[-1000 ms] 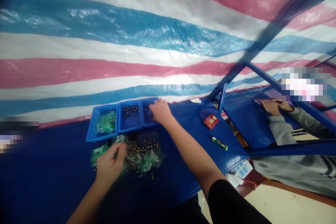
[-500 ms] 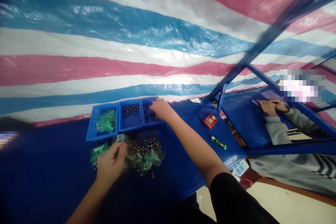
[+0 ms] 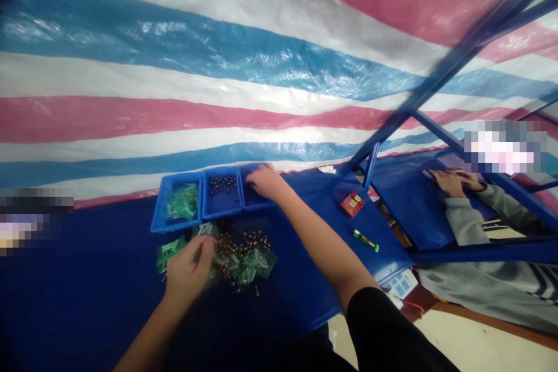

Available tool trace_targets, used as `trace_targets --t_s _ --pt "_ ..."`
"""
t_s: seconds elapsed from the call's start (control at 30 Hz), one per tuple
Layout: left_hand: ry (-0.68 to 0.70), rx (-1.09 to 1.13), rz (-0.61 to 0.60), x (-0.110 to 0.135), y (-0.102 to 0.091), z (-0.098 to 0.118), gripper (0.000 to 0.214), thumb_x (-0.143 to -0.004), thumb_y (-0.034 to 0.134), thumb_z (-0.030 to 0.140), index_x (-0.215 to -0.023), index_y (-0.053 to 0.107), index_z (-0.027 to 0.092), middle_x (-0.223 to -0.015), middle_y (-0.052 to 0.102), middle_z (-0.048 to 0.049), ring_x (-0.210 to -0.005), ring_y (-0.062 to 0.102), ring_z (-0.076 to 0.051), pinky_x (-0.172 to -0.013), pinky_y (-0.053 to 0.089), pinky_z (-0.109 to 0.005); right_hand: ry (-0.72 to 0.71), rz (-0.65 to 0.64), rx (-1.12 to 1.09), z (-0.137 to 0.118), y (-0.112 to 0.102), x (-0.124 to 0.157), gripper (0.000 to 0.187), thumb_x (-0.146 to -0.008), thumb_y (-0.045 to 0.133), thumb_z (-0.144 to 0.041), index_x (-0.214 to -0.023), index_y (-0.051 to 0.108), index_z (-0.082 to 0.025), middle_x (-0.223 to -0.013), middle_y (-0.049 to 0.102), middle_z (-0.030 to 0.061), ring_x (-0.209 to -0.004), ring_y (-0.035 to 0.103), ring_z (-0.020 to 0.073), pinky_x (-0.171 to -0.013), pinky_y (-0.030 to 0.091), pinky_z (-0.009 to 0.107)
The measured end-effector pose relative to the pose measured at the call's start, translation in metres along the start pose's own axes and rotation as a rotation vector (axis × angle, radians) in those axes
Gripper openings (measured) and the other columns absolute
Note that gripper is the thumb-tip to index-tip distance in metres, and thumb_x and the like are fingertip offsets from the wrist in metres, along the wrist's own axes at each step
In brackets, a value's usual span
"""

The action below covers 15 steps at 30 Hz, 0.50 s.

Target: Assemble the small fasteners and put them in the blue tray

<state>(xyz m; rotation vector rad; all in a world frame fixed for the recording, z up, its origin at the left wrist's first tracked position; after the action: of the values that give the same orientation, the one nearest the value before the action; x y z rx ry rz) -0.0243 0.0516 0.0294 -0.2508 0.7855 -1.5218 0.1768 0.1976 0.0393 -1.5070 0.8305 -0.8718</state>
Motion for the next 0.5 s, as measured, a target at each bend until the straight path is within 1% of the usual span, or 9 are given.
trace_targets --t_s 0.13,0.33,0.43,0.5 --pt "-0.024 -0.009 -0.014 0.0 0.001 -0.003 0.025 -0.094 0.046 0.032 -0.082 0.064 0.019 -0.062 0.063 0.0025 -0.056 0.059 -0.011 -0.059 0.044 -0.022 0.016 -0.005 0.043 -0.003 0.003 -0.001 0.019 -0.089 0.054 -0.018 -0.097 0.071 -0.019 -0.1 0.071 0.009 -0.103 0.055 0.0265 -0.091 0.029 0.039" --pt "-0.032 -0.016 -0.026 -0.001 0.003 -0.002 0.027 -0.094 0.045 0.033 -0.082 0.064 0.019 -0.063 0.064 0.002 -0.057 0.059 -0.012 -0.059 0.043 -0.022 0.009 -0.014 0.105 -0.009 0.005 -0.002 0.019 -0.089 0.053 -0.016 -0.102 0.067 -0.014 -0.104 0.069 0.0129 -0.104 0.057 0.0283 -0.094 0.032 0.04" --pt "-0.034 -0.015 -0.03 -0.002 0.004 -0.003 0.027 -0.094 0.045 0.033 -0.082 0.064 0.019 -0.065 0.065 0.0018 -0.058 0.06 -0.012 -0.059 0.043 -0.022 -0.005 -0.055 0.126 -0.011 0.009 -0.005 0.019 -0.09 0.05 -0.012 -0.103 0.064 -0.01 -0.105 0.068 0.0156 -0.102 0.057 0.0282 -0.091 0.036 0.038" --pt "-0.033 -0.016 -0.027 -0.002 0.004 -0.004 0.027 -0.094 0.045 0.034 -0.082 0.064 0.019 -0.065 0.065 0.0022 -0.058 0.06 -0.012 -0.06 0.043 -0.022 -0.009 -0.057 0.131 -0.011 0.01 -0.005 0.022 -0.089 0.047 -0.006 -0.105 0.062 -0.009 -0.105 0.067 0.0165 -0.1 0.057 0.0273 -0.089 0.037 0.036"
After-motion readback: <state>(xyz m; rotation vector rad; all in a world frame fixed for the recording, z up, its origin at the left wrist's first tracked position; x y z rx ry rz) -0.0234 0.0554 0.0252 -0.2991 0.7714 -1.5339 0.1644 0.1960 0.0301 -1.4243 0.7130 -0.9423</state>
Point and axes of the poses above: each hand's wrist, its own x-axis away from the middle knuckle, its own y-axis out of the palm, z = x × y, the point moved 7 cm from there along -x, towards the middle knuckle
